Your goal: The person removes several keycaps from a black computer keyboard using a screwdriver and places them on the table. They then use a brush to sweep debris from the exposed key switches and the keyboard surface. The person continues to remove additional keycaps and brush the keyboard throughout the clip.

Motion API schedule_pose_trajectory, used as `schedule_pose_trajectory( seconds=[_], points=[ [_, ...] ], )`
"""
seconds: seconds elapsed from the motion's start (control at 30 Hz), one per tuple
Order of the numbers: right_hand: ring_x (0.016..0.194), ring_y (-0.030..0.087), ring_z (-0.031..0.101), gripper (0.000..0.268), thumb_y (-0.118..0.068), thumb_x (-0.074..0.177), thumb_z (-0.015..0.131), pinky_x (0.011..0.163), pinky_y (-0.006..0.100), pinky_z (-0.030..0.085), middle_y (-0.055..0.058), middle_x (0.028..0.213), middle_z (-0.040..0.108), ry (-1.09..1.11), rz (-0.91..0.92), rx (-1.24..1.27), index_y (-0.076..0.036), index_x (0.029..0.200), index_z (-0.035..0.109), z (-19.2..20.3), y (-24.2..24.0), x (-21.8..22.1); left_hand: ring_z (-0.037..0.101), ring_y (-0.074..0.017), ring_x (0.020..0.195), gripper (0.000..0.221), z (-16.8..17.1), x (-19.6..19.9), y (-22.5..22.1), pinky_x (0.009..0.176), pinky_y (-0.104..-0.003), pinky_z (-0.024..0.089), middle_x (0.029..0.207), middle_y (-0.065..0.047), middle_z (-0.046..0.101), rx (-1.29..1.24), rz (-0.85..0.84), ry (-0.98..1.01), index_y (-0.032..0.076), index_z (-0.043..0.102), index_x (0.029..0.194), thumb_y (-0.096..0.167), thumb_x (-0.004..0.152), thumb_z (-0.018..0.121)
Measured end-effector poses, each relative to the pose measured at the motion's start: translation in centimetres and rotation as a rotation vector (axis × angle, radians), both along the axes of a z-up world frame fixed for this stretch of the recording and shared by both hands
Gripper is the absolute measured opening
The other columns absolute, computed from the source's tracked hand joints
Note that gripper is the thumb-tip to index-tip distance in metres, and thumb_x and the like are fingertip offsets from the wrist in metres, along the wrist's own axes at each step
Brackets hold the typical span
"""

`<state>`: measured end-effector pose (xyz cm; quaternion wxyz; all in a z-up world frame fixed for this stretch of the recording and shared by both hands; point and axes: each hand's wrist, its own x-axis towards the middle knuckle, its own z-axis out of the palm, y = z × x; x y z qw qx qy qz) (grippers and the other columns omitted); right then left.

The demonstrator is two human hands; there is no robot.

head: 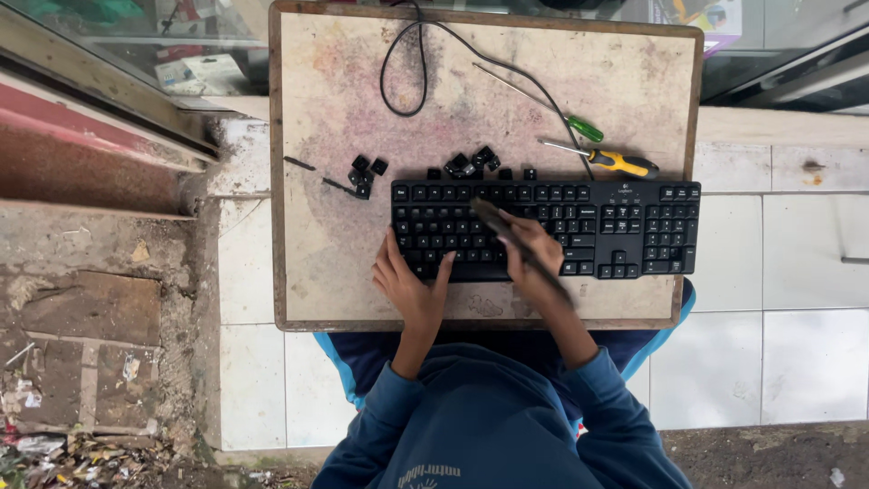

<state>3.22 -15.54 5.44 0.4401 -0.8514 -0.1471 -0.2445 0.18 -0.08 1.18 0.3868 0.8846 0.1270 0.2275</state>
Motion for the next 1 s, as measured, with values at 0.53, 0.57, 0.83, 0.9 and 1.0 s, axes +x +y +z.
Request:
schedule_pose_trajectory(
  seconds=[0.53,0.57,0.83,0.9,1.0],
  points=[
    [0.054,0.029,0.059,0.008,-0.011,0.087,0.057,0.047,0.032,0.045,0.011,0.068,0.061,0.179,-0.016,-0.216,-0.004,0.088,0.055,5.9,-2.7,0.5,0.039,-0.0258,0.086,0.088,-0.1,0.0,0.0,0.073,-0.035,0.027,0.112,-0.017,0.042,0.007,0.001,-0.003,-0.003,0.035,0.130,0.049,0.068,0.072],
    [0.053,0.026,0.059,0.006,-0.010,0.084,0.061,0.046,0.030,0.045,0.009,0.066,0.061,0.212,-0.018,-0.310,-0.005,0.085,0.057,6.0,-2.8,0.4,0.039,-0.0260,0.087,0.089,0.0,0.0,0.0,0.074,-0.035,0.027,0.113,-0.017,0.042,0.002,0.000,-0.002,-0.002,0.035,0.130,0.049,0.068,0.071],
    [0.065,0.029,0.064,0.014,0.005,0.078,0.058,0.057,0.030,0.051,0.009,0.074,0.064,0.148,0.168,-0.193,-0.007,0.085,0.061,3.6,2.5,2.6,0.038,-0.0263,0.086,0.089,-0.3,0.1,0.0,0.075,-0.035,0.026,0.115,-0.017,0.042,-0.001,-0.005,0.014,-0.003,0.034,0.130,0.050,0.069,0.070],
    [0.067,0.035,0.063,0.014,0.007,0.076,0.059,0.060,0.036,0.052,0.015,0.076,0.063,0.111,0.339,-0.036,-0.003,0.086,0.058,4.4,5.7,3.3,0.038,-0.0264,0.087,0.092,-0.7,0.1,0.1,0.074,-0.036,0.026,0.117,-0.016,0.042,0.009,-0.006,0.015,-0.001,0.033,0.131,0.052,0.066,0.070],
    [0.064,0.039,0.061,0.013,0.011,0.079,0.054,0.057,0.036,0.052,0.018,0.072,0.060,0.068,0.360,0.090,0.002,0.088,0.059,4.1,9.7,3.7,0.036,-0.0235,0.085,0.088,-0.9,-0.1,0.1,0.075,-0.034,0.024,0.113,-0.015,0.042,0.020,0.007,0.035,-0.002,0.034,0.130,0.052,0.069,0.068]
  ],
)
